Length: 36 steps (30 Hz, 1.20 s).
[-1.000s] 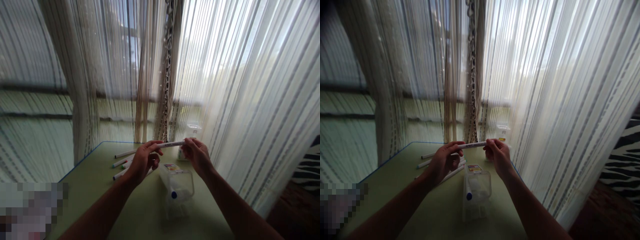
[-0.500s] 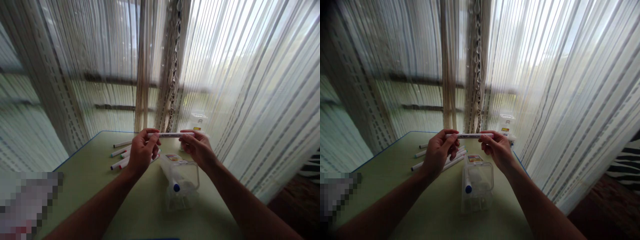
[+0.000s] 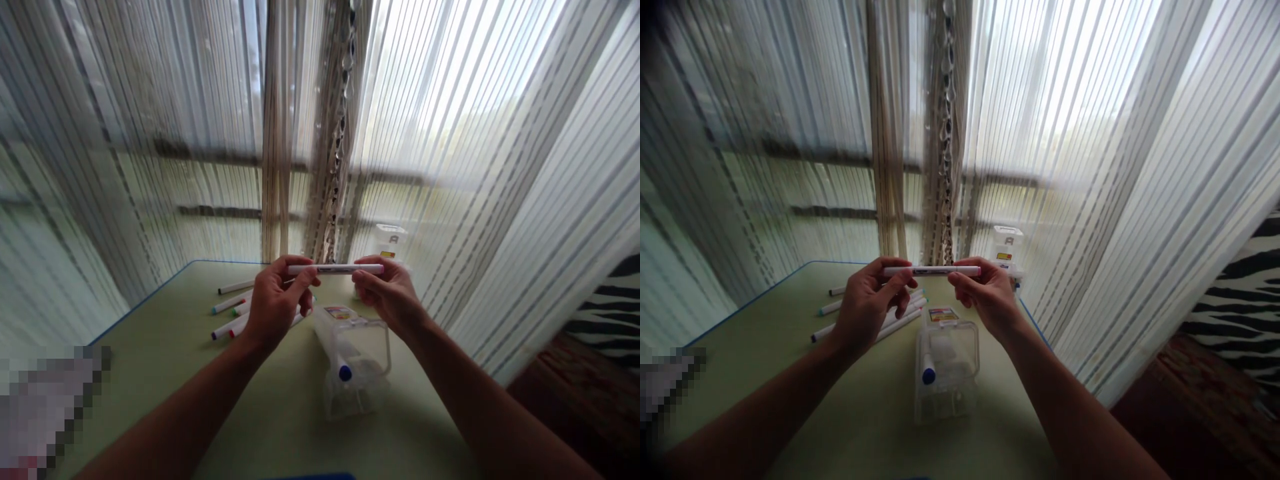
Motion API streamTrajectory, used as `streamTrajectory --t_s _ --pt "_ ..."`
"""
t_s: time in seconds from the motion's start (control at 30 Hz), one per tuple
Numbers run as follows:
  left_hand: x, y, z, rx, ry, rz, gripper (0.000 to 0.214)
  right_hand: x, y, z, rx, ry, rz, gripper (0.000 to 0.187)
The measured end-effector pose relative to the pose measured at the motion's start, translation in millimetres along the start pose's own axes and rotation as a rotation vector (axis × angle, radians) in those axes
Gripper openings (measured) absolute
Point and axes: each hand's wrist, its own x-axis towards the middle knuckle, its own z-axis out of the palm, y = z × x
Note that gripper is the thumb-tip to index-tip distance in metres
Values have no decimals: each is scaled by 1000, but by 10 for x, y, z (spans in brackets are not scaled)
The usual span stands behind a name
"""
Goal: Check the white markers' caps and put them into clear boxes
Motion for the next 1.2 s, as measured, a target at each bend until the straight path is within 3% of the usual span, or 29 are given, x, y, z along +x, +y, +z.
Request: streamTrajectory --t_s 0.5,1.2 --pt "37 -49 -18 -156 -38 -59 19 8 -45 -13 19 10 22 22" --pt "32 138 -16 -364 -19 -171 28 26 -178 -9 248 -31 188 29"
